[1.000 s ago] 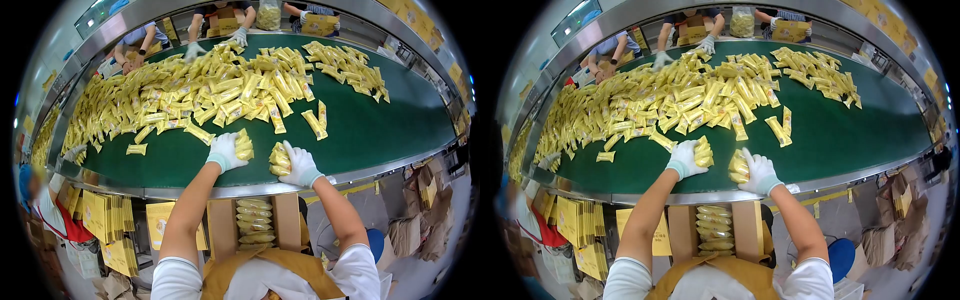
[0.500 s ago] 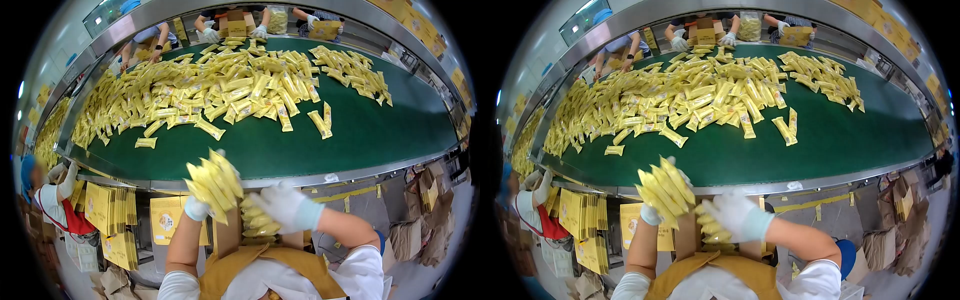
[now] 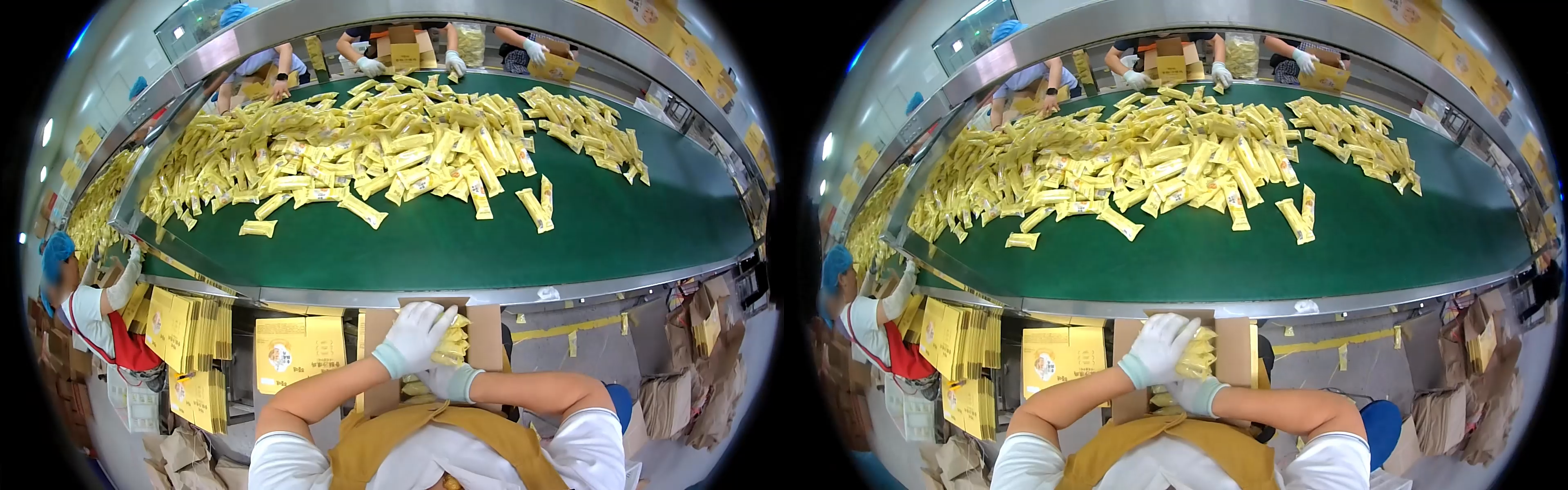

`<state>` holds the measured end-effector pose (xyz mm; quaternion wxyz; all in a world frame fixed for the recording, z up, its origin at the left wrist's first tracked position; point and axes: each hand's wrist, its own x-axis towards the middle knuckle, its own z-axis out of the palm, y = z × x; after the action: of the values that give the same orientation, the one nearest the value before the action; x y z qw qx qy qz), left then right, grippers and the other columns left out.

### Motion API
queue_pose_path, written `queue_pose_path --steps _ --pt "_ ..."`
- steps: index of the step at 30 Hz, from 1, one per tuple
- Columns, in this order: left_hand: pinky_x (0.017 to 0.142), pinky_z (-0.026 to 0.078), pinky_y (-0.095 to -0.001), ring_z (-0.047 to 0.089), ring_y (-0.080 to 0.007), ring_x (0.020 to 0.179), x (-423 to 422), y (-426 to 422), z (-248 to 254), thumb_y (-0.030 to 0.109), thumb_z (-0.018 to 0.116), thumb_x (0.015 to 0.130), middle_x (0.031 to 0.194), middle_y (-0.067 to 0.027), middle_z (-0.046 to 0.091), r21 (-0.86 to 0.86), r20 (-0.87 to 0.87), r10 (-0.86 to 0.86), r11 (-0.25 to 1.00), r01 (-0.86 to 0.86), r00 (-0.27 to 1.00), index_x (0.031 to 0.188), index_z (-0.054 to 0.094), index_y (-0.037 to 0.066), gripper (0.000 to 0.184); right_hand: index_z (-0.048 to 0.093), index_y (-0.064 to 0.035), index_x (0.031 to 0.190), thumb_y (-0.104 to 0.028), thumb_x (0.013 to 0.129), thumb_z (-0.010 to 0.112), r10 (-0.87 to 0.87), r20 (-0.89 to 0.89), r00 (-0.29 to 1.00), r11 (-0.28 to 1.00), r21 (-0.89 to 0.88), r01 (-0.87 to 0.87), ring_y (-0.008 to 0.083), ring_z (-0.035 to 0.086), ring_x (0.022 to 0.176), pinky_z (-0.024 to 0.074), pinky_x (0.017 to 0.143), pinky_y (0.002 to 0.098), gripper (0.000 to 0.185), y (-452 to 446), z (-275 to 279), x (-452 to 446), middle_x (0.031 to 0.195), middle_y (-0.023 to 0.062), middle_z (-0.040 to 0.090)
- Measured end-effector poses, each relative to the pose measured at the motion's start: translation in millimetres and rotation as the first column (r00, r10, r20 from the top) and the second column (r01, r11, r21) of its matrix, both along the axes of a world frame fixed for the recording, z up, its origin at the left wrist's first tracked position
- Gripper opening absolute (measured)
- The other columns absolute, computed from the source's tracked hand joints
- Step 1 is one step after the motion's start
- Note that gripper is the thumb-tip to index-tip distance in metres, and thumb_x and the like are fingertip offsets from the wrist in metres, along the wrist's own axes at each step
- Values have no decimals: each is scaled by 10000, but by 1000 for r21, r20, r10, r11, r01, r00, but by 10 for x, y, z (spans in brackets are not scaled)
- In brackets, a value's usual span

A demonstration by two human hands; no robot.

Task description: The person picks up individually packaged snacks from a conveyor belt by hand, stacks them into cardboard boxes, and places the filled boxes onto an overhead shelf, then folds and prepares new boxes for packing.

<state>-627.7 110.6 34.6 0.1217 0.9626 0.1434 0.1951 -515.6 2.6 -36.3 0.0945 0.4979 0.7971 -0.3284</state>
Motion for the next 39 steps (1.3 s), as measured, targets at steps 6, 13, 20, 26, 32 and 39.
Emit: queue_pose_path --steps 6,13,20,26,32,39 --pt "1043 377 -489 527 -342 1160 16 -94 -312 172 661 777 1189 -174 549 227 -181 143 969 -100 973 1444 441 6 722 376 -55 1493 -449 924 569 85 326 941 982 131 -135 303 673 881 515 722 469 719 -188 328 -43 1084 212 655" --pt "1059 354 -470 473 -339 1234 219 -5 -587 244 701 759 1295 -207 502 19 -639 53 998 -53 767 1525 298 4 898 332 -143 1544 -479 924 532 265 519 813 964 -140 -225 301 673 1039 514 822 481 733 86 336 -274 1226 145 650" --pt "1178 313 -443 393 -405 1408 90 575 124 344 700 865 1548 -274 357 -397 -740 -410 906 145 533 1490 372 -47 807 525 -86 1441 -466 988 582 80 -395 915 954 -235 -185 245 670 1077 524 918 381 594 517 662 702 1293 123 660" --pt "1040 485 -367 657 -226 1142 -426 2016 581 248 622 977 1247 -179 681 -945 -88 -359 324 36 929 1356 568 -17 465 649 -44 1280 -328 964 637 -581 -678 449 583 38 811 264 618 1152 471 1030 372 425 973 877 2247 1260 152 642" --pt "1144 351 -487 410 -408 1392 -414 3327 -300 652 676 806 1498 -227 454 -149 -281 794 518 -842 538 1428 547 201 779 506 -244 1474 -573 881 654 -857 -290 426 253 484 838 421 391 1405 333 1166 451 694 1845 -141 3680 1549 239 369" --pt "1110 253 -682 222 -454 1474 98 3694 -591 804 606 734 1611 -182 272 -78 -442 785 450 -890 435 1455 485 387 842 427 -273 1524 -743 853 535 -869 -242 431 329 366 870 442 309 1453 261 1161 586 826 2998 -273 3170 1583 120 388"
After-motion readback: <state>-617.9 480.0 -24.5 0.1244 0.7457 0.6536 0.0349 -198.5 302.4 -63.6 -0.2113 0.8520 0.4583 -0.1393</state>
